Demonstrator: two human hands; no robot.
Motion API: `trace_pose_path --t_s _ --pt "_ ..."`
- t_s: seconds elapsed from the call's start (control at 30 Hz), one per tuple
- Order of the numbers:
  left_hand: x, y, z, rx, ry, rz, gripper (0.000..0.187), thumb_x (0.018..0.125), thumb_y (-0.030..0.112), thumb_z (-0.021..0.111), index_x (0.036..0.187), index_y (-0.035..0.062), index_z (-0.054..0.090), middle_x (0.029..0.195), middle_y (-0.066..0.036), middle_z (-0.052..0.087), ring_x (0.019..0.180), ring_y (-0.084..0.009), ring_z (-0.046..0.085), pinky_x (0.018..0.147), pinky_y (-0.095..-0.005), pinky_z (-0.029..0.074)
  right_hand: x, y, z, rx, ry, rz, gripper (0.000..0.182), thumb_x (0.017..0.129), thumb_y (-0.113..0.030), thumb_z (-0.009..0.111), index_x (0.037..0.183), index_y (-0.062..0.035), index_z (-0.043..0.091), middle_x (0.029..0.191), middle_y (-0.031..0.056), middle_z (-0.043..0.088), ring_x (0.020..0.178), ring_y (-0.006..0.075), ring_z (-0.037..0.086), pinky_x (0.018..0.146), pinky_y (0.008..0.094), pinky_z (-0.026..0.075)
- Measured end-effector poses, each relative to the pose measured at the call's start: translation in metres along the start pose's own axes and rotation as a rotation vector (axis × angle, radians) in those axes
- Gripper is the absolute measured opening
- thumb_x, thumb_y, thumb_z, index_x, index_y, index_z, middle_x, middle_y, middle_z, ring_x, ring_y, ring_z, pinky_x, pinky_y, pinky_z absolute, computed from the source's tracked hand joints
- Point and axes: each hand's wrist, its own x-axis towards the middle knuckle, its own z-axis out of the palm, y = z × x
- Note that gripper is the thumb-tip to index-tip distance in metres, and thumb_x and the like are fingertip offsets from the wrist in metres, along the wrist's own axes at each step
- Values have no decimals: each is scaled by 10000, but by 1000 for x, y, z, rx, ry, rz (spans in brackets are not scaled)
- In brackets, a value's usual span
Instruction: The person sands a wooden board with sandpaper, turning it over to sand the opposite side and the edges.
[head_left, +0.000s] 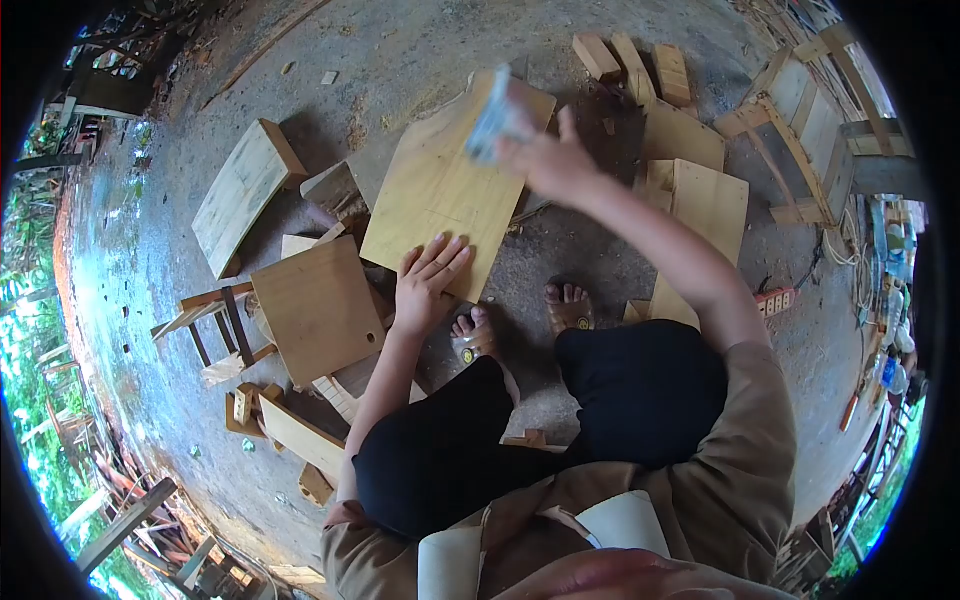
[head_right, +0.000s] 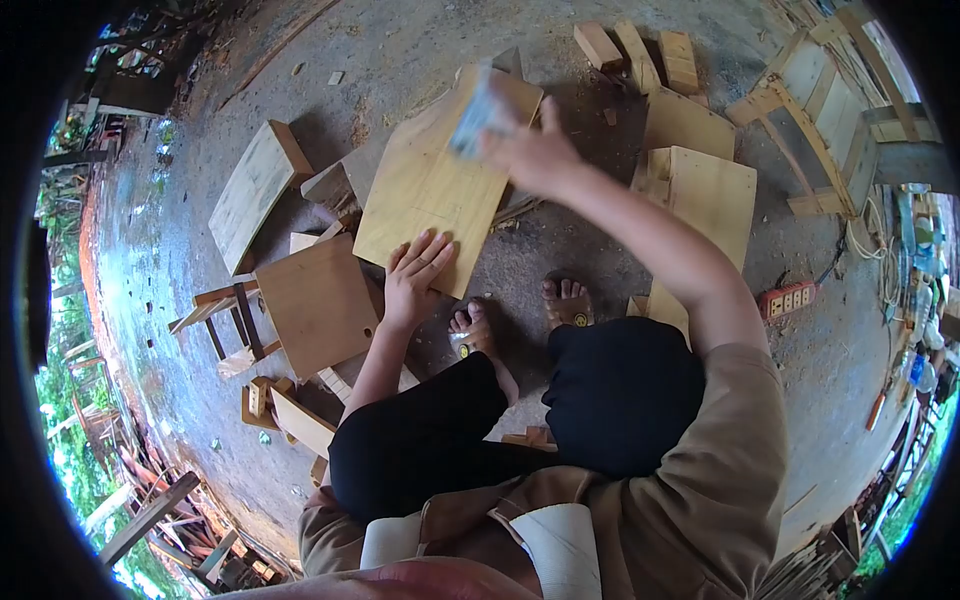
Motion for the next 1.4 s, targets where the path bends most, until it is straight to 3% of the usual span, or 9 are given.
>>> trace_pose_path --t_s 0.13,0.3,0.43,0.57,0.7,0.9,1.13,1.33,1.4 --pt "-1 0 2 3 19 0 583 596 29 584 1149 209 544 1238 24 486 1180 -162 417 949 -382 293 -18 -15 60 -36 35 -412 353 924 -337 254 1210 -300 457 1343 -57 334 1269 200 270 998 610 -5" --pt "-2 -1 2 40 7 1 577 600 19 574 1146 207 546 1234 27 490 1173 -161 425 949 -380 293 18 42 17 -107 192 170 429 921 -394 176 1228 -254 442 1336 -35 358 1252 176 303 976 639 -28" --pt "0 -1 2 2 33 -9 578 601 13 560 1145 206 546 1230 27 494 1170 -161 428 949 -381 292 19 52 24 -173 393 235 374 918 -352 272 1232 -234 438 1328 -74 367 1269 172 271 974 643 55" --pt "-1 -1 2 9 31 3 583 599 8 553 1148 205 546 1226 24 498 1168 -165 431 949 -383 292 -1 -1 53 -70 139 -273 356 917 -360 264 1223 -314 439 1326 -60 369 1247 190 313 992 622 40" --pt "-1 -1 2 23 31 4 579 602 8 552 1146 205 548 1227 22 498 1167 -168 432 949 -382 292 0 -8 40 -86 47 -355 356 913 -376 263 1231 -339 420 1331 -64 359 1243 188 320 989 627 41" --pt "-1 0 1 15 47 8 574 591 35 588 1139 203 552 1224 23 500 1170 -165 430 949 -382 292 34 62 19 -144 268 180 425 922 -373 183 1292 -244 347 1360 -3 317 1268 153 268 989 628 26" --pt "-2 -1 4 -4 54 -1 584 578 39 607 1134 207 555 1222 22 501 1167 -160 433 949 -378 292 -5 -18 54 -108 116 -328 454 922 -395 137 1243 -257 425 1359 -21 321 1265 187 278 985 629 -1" --pt "-2 0 1 10 44 -17 599 574 29 604 1139 218 551 1224 29 499 1169 -155 431 955 -381 288 35 42 14 -111 397 225 416 916 -380 236 1247 -211 423 1306 4 403 1238 194 327 930 691 -2" --pt "-2 0 2 -4 43 -19 607 573 20 598 1144 220 548 1227 31 497 1174 -153 425 953 -380 289 41 50 -2 -20 212 327 404 913 -351 262 1238 -174 425 1321 10 377 1242 215 322 931 693 26"
